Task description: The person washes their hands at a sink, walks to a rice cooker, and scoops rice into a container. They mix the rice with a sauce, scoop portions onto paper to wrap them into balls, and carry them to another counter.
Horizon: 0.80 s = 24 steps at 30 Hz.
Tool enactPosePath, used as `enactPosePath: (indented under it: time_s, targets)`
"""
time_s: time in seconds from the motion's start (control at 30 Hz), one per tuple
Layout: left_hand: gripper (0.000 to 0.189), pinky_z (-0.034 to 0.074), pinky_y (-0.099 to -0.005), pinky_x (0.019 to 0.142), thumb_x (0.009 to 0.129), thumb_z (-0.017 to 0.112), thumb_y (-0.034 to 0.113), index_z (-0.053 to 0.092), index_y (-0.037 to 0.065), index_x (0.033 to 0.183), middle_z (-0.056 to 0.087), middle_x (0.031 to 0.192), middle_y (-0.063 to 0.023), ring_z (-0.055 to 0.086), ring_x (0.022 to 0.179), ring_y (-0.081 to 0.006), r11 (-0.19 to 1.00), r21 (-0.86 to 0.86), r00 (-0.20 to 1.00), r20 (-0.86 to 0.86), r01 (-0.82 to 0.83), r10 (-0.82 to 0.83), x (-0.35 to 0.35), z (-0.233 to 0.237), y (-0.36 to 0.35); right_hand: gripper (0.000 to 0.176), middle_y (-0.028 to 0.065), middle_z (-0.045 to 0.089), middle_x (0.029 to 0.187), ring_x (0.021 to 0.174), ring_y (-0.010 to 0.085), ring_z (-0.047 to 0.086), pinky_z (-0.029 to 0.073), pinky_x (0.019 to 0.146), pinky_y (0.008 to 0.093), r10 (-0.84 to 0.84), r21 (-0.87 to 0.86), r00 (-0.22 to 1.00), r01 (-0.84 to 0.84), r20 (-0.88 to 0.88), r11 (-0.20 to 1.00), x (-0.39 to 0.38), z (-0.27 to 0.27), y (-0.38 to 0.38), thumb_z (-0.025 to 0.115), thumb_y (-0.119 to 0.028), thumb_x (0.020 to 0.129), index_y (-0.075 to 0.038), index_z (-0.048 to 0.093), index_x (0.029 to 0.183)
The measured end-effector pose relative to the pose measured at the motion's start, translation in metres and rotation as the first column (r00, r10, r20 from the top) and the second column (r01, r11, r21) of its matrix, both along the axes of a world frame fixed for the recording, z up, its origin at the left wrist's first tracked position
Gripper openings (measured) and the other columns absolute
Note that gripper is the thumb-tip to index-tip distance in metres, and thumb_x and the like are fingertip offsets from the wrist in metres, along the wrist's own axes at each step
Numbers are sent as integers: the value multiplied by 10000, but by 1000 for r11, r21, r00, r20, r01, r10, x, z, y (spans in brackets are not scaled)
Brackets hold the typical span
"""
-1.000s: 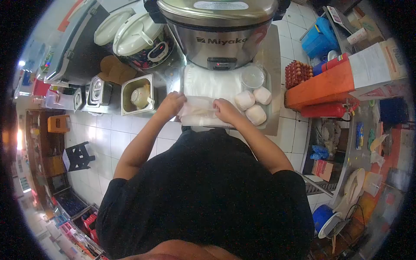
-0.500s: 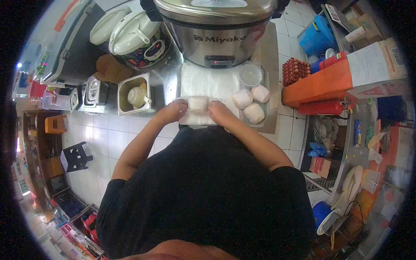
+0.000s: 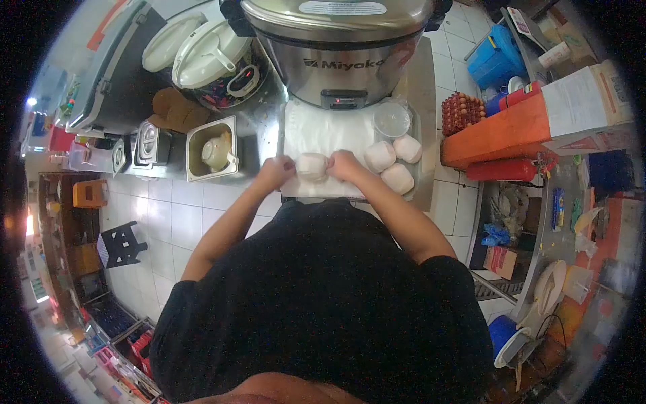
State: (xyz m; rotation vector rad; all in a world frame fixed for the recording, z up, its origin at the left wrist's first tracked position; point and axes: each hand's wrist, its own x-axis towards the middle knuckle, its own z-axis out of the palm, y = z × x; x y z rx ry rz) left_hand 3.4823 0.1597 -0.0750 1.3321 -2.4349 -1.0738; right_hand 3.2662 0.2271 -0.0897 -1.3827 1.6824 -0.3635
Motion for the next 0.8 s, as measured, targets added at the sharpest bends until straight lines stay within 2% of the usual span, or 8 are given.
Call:
enactPosePath:
  time_s: [0.07,0.17,0.33,0.43,0.5,0.57,0.63,0.8]
  targets:
    - [173,490,-354,660,653,670,144,626,13,758,634,734,-133,621,686,-282,997,54,998,-31,-50,51,-2,14,7,123,136,611,698,564,181,623,517,463,287,-324,243,842,238,431,940,1,2,10,605,-45,737,53,539,771]
    - [344,478,-359,708,609,713,93,594,32,926,598,813,-161,607,771,-275,920,352,984,100,-173,147,-5,26,2,136,141,609,687,579,192,629,521,471,290,-350,283,845,249,404,926,-4,-2,6,611,-49,745,51,534,795]
    - [445,439,-378,782,557,730,77,534,65,956,534,950,-139,524,925,-323,940,-193,956,139,283,-259,-16,16,-22,208,147,628,728,725,209,638,504,630,337,-54,-107,976,32,-210,994,-2,4,-5,650,-107,714,55,557,807]
    - [524,440,-390,773,551,717,61,509,92,1031,519,936,-123,506,920,-344,862,-413,930,-85,293,-357,-15,0,-17,172,91,629,742,586,168,606,484,534,288,26,-104,1000,-26,-2,994,-8,-10,-6,613,-61,755,31,564,892]
    - [498,449,-364,738,624,675,38,492,101,1084,547,916,-125,549,867,-286,870,-419,877,-276,259,-393,-18,0,-10,248,94,630,835,705,151,599,474,639,269,-178,-85,898,230,403,969,-7,-9,3,604,-145,781,24,582,961]
    - [501,450,-317,697,698,613,14,459,99,1167,578,894,-119,567,789,-206,948,305,928,-372,85,36,-20,0,9,305,98,623,881,750,144,588,465,675,268,-290,61,839,296,460,953,-7,2,6,592,-212,799,28,577,986]
    - [442,444,-290,636,739,581,19,480,78,1165,602,812,-106,550,688,-152,939,332,883,-462,89,79,-27,-1,22,368,101,617,928,794,138,577,455,711,268,-395,202,773,340,496,918,1,35,9,580,-280,816,32,572,1010]
    - [325,463,-291,645,715,631,63,568,34,1032,611,742,-115,583,655,-208,980,176,974,-185,-97,129,-44,35,42,503,119,611,850,758,180,586,470,674,293,-249,-109,958,265,144,958,17,69,11,602,-417,789,37,577,1003]
